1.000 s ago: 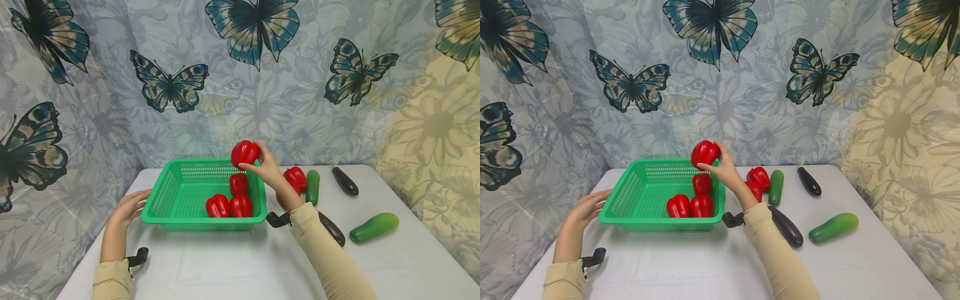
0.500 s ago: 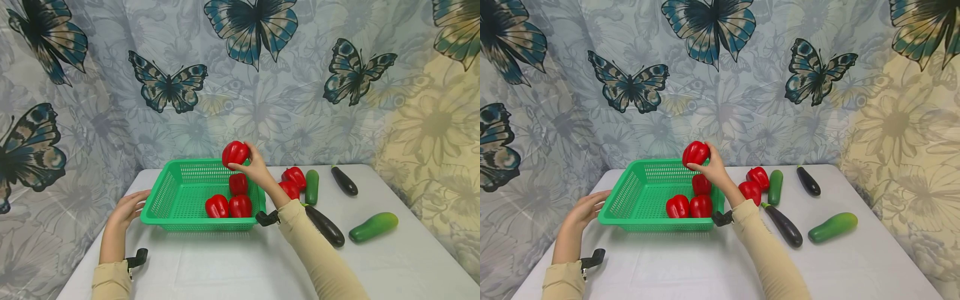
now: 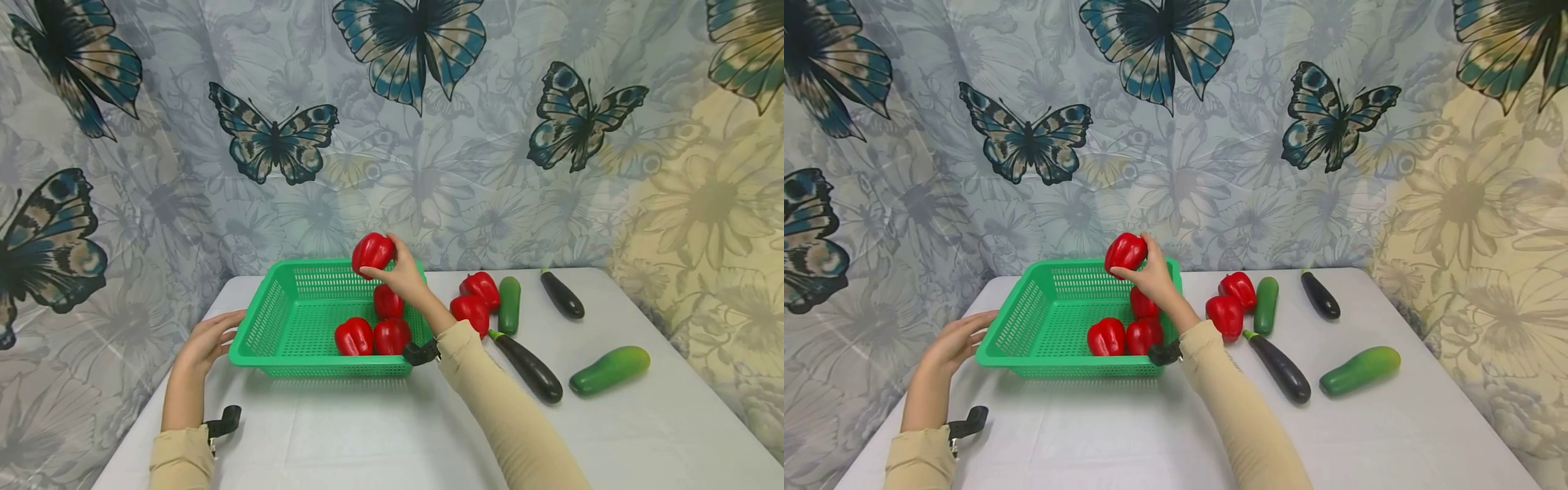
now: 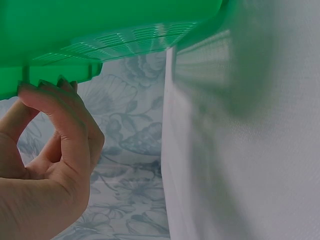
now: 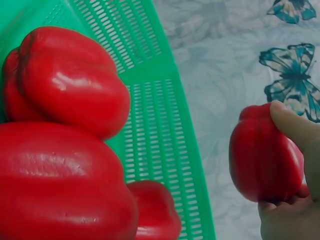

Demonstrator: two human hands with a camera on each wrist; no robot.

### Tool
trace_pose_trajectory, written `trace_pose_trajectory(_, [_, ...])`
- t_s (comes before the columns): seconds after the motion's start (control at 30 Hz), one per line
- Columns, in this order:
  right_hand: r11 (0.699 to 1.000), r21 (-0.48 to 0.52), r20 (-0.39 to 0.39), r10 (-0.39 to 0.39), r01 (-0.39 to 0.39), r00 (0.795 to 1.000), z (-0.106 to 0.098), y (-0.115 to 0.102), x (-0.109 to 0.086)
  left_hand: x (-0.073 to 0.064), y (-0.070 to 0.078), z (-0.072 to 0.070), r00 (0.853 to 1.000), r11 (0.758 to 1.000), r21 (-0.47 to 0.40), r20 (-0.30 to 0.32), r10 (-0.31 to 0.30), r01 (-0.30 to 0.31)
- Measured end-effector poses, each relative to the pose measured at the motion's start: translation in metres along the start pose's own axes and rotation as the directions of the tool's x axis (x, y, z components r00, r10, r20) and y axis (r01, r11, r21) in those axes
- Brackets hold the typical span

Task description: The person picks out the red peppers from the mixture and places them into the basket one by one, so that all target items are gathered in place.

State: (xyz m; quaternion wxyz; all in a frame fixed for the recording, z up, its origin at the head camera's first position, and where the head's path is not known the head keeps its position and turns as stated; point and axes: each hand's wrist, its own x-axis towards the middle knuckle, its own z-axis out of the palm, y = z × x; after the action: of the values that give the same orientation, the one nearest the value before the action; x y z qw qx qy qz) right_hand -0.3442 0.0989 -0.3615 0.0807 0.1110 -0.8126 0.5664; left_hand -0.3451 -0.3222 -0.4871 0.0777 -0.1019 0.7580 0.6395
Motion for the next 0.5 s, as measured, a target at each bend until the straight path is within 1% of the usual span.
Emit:
trace_pose_trajectory(0.13, [1.0,-0.008,0.01,0.027,-0.027,1.0,0.004,0.002,0.003,0.0,0.001,0.0,1.0,1.0,-0.008,0.003,-0.002,0.002])
trace_pose_trajectory(0.33, [0.995,-0.014,0.045,0.096,-0.096,0.994,0.01,0.008,0.007,-0.003,0.003,-0.002,1.0,1.0,0.0,0.006,0.003,-0.003])
trace_pose_trajectory(0.5, [0.993,-0.043,0.071,0.116,-0.113,0.991,0.015,0.01,0.009,-0.007,0.005,-0.003,1.0,1.0,0.009,0.011,0.006,-0.007])
